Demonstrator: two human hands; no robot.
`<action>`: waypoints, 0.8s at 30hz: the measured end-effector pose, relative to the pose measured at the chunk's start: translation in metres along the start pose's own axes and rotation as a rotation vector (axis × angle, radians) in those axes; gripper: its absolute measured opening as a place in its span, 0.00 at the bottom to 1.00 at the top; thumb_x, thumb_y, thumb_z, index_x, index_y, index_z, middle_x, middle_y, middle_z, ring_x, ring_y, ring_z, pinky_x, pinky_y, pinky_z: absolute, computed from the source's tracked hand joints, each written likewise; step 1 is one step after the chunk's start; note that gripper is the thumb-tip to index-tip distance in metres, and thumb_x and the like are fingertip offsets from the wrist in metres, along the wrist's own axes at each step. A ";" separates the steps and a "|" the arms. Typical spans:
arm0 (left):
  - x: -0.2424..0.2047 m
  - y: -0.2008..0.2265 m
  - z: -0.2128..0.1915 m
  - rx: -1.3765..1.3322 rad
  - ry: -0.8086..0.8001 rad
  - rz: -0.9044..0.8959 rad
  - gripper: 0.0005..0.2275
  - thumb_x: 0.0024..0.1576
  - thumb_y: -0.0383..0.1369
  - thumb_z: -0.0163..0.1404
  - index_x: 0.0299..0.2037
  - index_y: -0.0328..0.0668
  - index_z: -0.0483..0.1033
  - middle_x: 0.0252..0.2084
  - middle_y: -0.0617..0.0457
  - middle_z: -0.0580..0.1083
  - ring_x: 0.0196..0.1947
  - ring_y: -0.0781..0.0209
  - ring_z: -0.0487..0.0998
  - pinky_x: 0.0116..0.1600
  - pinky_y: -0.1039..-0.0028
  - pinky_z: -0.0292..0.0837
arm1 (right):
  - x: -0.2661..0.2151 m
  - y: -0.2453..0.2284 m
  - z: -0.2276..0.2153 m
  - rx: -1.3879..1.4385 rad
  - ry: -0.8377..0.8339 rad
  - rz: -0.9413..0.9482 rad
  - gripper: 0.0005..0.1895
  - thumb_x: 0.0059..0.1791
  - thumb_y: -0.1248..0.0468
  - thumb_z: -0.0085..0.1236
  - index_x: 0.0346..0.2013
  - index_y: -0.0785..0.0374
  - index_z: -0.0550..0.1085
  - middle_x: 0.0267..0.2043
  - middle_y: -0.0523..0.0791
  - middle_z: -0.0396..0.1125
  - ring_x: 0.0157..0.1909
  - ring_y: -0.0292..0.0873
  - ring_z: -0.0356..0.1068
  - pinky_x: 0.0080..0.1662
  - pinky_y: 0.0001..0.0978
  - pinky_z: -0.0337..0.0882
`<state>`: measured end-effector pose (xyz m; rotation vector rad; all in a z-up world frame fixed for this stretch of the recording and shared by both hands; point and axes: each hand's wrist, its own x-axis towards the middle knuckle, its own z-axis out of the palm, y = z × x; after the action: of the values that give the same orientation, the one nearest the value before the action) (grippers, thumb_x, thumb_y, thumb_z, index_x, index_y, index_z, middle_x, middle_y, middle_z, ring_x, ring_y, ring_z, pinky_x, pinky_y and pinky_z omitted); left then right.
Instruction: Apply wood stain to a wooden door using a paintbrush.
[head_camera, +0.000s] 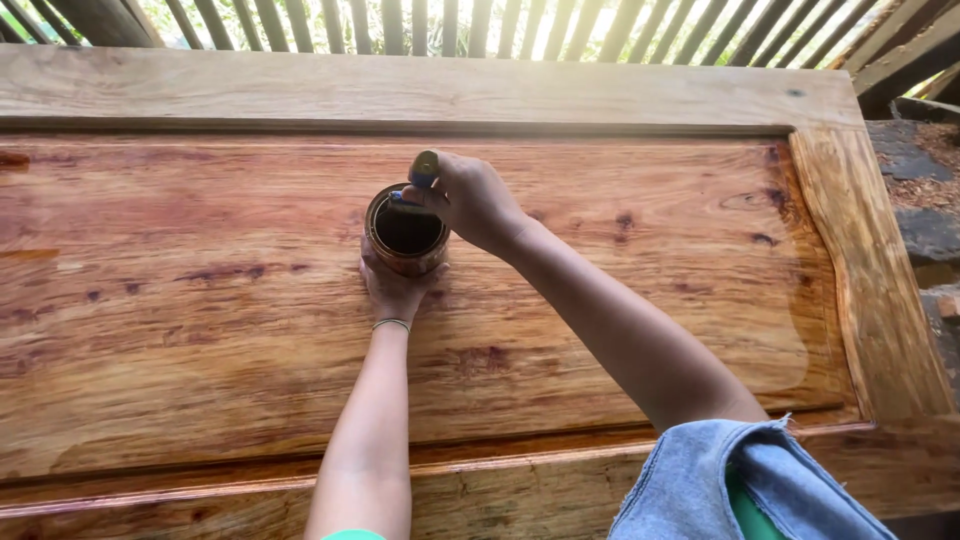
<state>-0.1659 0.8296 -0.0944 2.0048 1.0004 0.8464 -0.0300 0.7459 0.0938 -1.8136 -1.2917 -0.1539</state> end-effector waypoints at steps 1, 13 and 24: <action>0.000 0.001 0.000 0.033 0.009 0.026 0.59 0.23 0.52 0.75 0.65 0.36 0.53 0.53 0.28 0.70 0.54 0.26 0.73 0.60 0.44 0.70 | 0.004 -0.004 -0.003 -0.014 -0.032 -0.003 0.11 0.46 0.51 0.62 0.34 0.51 0.72 0.23 0.45 0.68 0.32 0.55 0.73 0.33 0.48 0.72; 0.002 0.003 0.004 0.118 0.009 0.011 0.63 0.23 0.58 0.73 0.67 0.32 0.50 0.57 0.25 0.67 0.58 0.26 0.70 0.63 0.43 0.68 | 0.012 -0.008 -0.017 -0.019 -0.081 -0.064 0.12 0.49 0.47 0.59 0.36 0.49 0.71 0.27 0.41 0.69 0.37 0.51 0.73 0.37 0.46 0.73; 0.006 -0.033 0.026 0.116 0.071 0.074 0.65 0.20 0.58 0.73 0.68 0.36 0.51 0.58 0.31 0.68 0.59 0.32 0.71 0.65 0.49 0.67 | -0.019 0.030 0.007 -0.047 -0.068 -0.375 0.07 0.54 0.55 0.50 0.43 0.49 0.74 0.39 0.40 0.71 0.40 0.49 0.74 0.36 0.41 0.75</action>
<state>-0.1546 0.8409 -0.1341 2.1342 1.0420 0.9229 -0.0165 0.7357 0.0615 -1.6101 -1.6806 -0.3310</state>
